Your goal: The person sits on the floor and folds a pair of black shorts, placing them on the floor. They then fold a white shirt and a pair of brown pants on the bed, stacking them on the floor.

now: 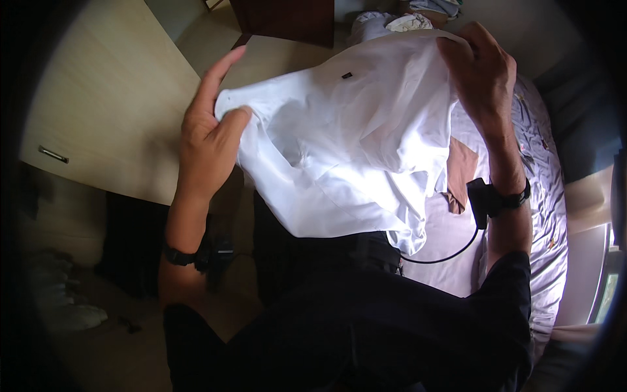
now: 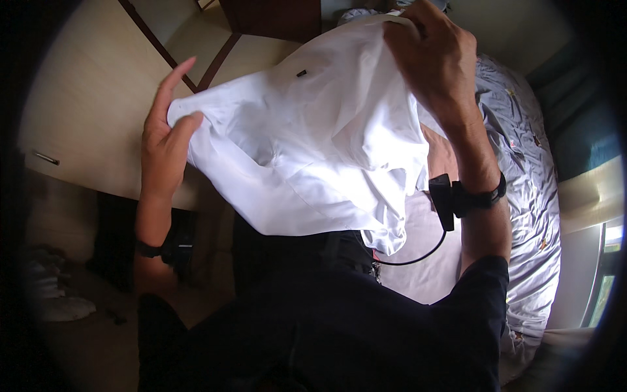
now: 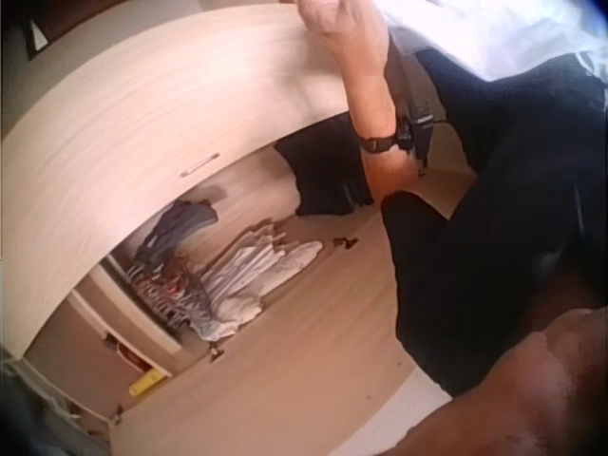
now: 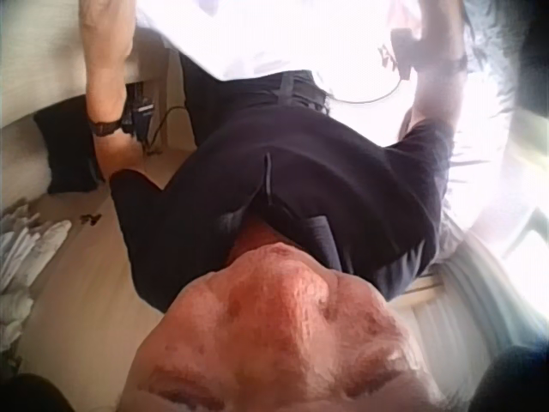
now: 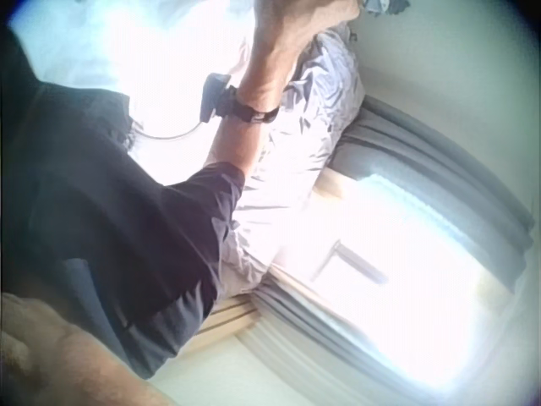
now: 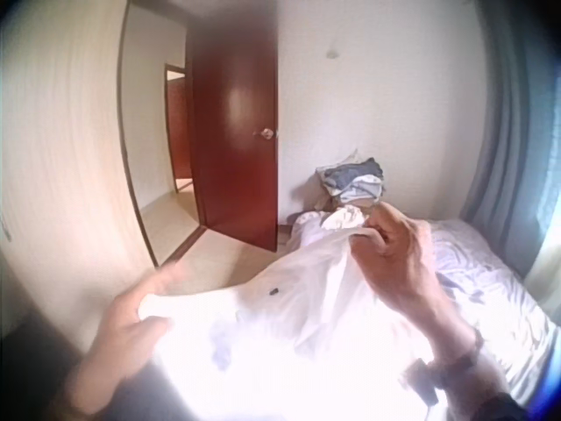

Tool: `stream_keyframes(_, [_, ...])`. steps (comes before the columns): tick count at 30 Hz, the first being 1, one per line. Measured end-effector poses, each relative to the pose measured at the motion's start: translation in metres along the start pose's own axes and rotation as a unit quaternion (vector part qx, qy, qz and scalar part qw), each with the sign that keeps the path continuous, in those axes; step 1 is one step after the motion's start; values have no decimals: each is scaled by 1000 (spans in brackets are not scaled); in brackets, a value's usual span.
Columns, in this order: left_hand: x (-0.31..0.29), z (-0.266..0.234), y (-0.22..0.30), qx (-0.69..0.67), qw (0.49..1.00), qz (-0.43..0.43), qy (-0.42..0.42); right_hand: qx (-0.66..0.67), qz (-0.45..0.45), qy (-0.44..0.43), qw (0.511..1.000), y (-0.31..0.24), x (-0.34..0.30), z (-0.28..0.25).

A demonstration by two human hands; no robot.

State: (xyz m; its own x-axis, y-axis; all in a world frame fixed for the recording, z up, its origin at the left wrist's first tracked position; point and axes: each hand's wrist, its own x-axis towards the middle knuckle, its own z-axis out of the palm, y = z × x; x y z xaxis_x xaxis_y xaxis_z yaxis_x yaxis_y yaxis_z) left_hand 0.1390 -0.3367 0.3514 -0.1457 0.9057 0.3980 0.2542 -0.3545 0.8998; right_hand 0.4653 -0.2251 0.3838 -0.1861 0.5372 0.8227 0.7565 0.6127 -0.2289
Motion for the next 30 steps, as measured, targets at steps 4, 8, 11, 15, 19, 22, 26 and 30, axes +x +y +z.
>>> stream_keyframes(4, [-8, -20, -3, 29, 967, -38, -248, -36, -68, 29, 997, 15, 18, 3])
stream_keyframes(8, [-28, -24, 26, -77, 913, -138, -377, -7, 31, 87, 996, 10, 23, 19])
stream_keyframes(11, [-38, -19, 18, -21, 927, -47, -371, -3, 74, -16, 997, 27, 25, 21])
stream_keyframes(15, [-24, -13, 29, 164, 918, -30, -359, 65, 74, -15, 995, 20, 11, 30])
stream_keyframes(19, [-20, -4, 32, 272, 904, 136, -301, 132, 58, -37, 989, -5, 3, 40])
stream_keyframes(22, [-4, 6, 26, 217, 908, 214, -287, 143, 11, -39, 989, -14, 5, 45])
stream_keyframes(26, [8, 19, 19, 162, 915, 259, -263, 157, -16, -40, 987, -33, 8, 49])
stream_keyframes(30, [7, 34, 38, 218, 942, 130, -221, 200, -73, -90, 973, -54, 5, 60])
